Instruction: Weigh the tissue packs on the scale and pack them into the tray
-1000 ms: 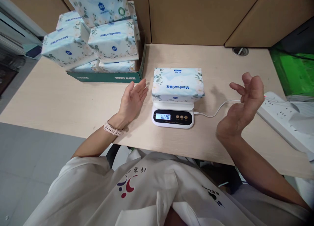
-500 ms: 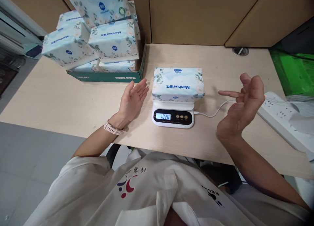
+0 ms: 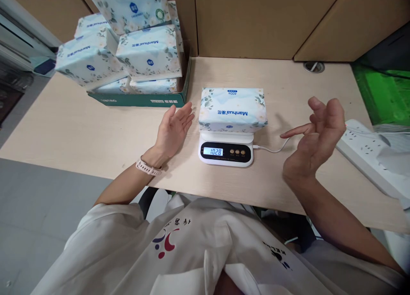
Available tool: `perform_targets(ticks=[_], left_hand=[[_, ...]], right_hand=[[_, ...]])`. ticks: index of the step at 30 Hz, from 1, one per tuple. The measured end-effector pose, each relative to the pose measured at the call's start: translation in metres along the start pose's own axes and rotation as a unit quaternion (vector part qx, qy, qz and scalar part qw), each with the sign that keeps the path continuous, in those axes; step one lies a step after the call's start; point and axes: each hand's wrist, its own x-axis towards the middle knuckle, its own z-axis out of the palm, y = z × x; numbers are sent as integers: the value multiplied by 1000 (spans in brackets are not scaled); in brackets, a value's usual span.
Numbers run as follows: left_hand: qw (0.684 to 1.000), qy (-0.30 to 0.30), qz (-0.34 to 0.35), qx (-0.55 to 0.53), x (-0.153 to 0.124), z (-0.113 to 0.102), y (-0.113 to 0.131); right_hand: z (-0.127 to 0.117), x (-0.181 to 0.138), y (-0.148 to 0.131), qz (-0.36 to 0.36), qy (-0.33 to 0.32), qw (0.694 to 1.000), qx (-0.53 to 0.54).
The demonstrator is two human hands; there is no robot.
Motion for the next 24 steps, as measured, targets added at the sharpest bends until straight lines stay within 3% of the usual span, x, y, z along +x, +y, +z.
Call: perform_targets(ticks=[5,15,24], left_hand=[[1000,-4,0,8,1,-1,0],[1000,-9,5,26,2,-3,0],[1000,-9,6,16,2,-4,-2]], right_hand=[[0,-1,6,-1,3,1000,-23],[0,3,-9,-17,-10,1000,-11],[0,1,-14,21,-6,998,-63]])
